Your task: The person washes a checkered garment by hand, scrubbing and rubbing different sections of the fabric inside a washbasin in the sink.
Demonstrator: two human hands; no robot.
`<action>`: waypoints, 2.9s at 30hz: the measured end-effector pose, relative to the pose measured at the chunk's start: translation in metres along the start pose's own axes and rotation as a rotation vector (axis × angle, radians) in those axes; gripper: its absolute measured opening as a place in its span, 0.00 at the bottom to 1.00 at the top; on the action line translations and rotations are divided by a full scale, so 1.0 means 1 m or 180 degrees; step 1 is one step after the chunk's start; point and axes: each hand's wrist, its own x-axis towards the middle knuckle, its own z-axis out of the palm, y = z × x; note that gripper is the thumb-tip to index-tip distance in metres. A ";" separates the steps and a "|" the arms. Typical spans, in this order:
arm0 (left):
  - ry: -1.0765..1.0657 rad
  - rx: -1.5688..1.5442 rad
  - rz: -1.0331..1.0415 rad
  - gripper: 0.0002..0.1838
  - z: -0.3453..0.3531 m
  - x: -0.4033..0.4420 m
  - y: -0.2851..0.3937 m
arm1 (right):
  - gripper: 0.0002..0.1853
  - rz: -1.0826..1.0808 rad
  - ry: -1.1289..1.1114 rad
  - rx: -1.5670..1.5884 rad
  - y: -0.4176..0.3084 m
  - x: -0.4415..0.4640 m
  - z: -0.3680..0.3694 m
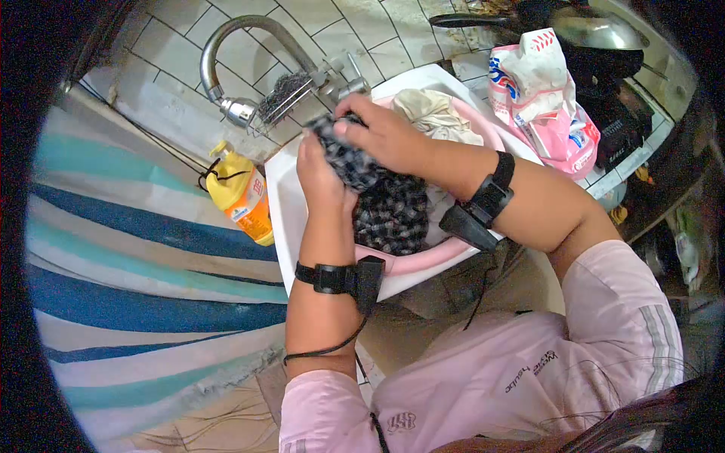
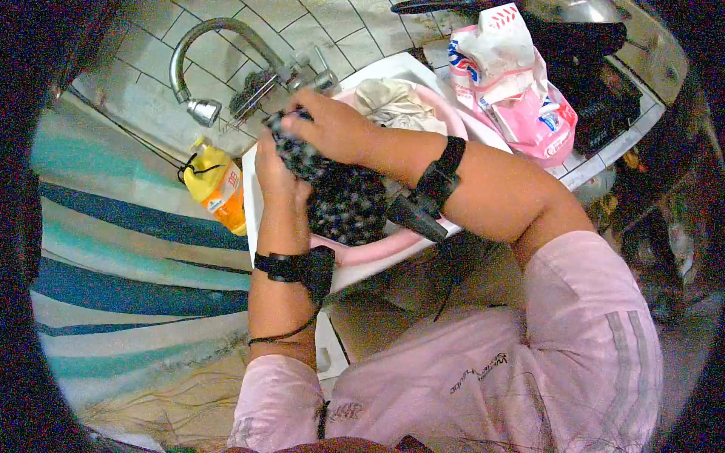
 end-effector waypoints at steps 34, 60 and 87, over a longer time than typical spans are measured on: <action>-0.0450 0.0501 -0.0405 0.15 0.018 -0.015 -0.006 | 0.14 -0.0534 0.0512 -0.0951 -0.018 -0.001 -0.005; -0.0359 0.1764 0.0840 0.18 0.009 -0.014 -0.003 | 0.16 0.0434 0.0142 -0.0853 0.006 0.009 -0.005; 0.0166 0.0012 -0.0243 0.15 -0.042 0.038 -0.018 | 0.13 -0.0473 -0.0212 -0.1385 -0.032 -0.016 0.006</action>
